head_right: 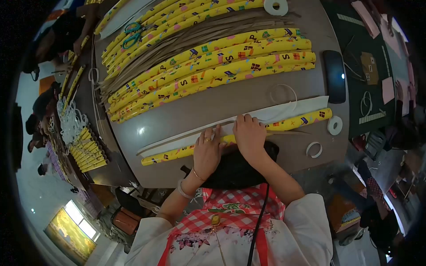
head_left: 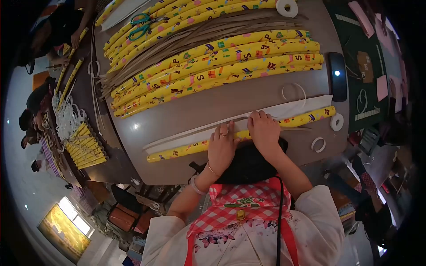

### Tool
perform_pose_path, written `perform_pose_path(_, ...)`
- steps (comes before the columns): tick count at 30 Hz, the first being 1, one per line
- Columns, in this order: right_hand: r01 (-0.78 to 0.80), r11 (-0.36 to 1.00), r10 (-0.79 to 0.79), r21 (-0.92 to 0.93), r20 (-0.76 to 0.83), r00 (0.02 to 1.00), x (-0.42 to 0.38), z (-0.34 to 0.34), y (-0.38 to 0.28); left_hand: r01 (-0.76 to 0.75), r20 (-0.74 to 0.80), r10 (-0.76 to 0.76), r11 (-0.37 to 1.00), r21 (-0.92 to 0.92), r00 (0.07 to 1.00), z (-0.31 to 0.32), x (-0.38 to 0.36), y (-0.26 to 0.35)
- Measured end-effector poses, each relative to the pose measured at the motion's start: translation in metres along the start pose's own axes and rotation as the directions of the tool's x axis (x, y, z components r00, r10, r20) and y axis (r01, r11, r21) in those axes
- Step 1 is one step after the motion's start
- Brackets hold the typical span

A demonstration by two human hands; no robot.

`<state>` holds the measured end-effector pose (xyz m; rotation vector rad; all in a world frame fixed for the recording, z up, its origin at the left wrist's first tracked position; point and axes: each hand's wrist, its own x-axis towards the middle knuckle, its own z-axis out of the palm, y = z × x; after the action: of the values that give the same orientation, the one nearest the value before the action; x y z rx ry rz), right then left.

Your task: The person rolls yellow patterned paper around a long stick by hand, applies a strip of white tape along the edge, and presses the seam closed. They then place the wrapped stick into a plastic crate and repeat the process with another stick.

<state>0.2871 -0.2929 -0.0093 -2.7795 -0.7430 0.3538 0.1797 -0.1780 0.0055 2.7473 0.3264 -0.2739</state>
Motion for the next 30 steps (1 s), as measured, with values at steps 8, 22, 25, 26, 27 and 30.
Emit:
perform_pose_path(8, 0.032, 0.999, -0.033, -0.029, -0.04, 0.999, 0.001, 0.004, -0.001, -0.059, -0.044, 0.055, 0.993, -0.101, 0.998, 0.003, 0.007, 0.008)
perform_pose_path(22, -0.078, 0.956, 0.075, 0.284, 0.022, 0.997, 0.002, -0.033, 0.005, -0.056, -0.008, 0.056, 0.988, -0.146, 0.998, 0.004, 0.009, 0.013)
perform_pose_path(25, 0.04, 0.981, -0.047, 0.188, 0.029, 0.998, 0.004, -0.035, 0.015, -0.05, -0.007, 0.05, 0.99, -0.135, 0.999, 0.004, 0.008, 0.013)
perform_pose_path(26, 0.044, 0.981, -0.05, 0.189, 0.03, 0.998, 0.005, -0.036, 0.015, -0.052, -0.01, 0.051, 0.991, -0.127, 0.999, 0.004, 0.008, 0.012)
perform_pose_path(27, 0.045, 0.985, -0.051, 0.168, 0.033, 0.998, 0.006, -0.036, 0.015, -0.047, -0.009, 0.046, 0.991, -0.126, 0.999, 0.004, 0.008, 0.012)
perform_pose_path(30, 0.067, 0.988, -0.07, 0.142, 0.019, 0.997, 0.006, -0.034, 0.017, -0.053, -0.001, 0.053, 0.992, -0.116, 0.999, 0.003, 0.01, 0.011)
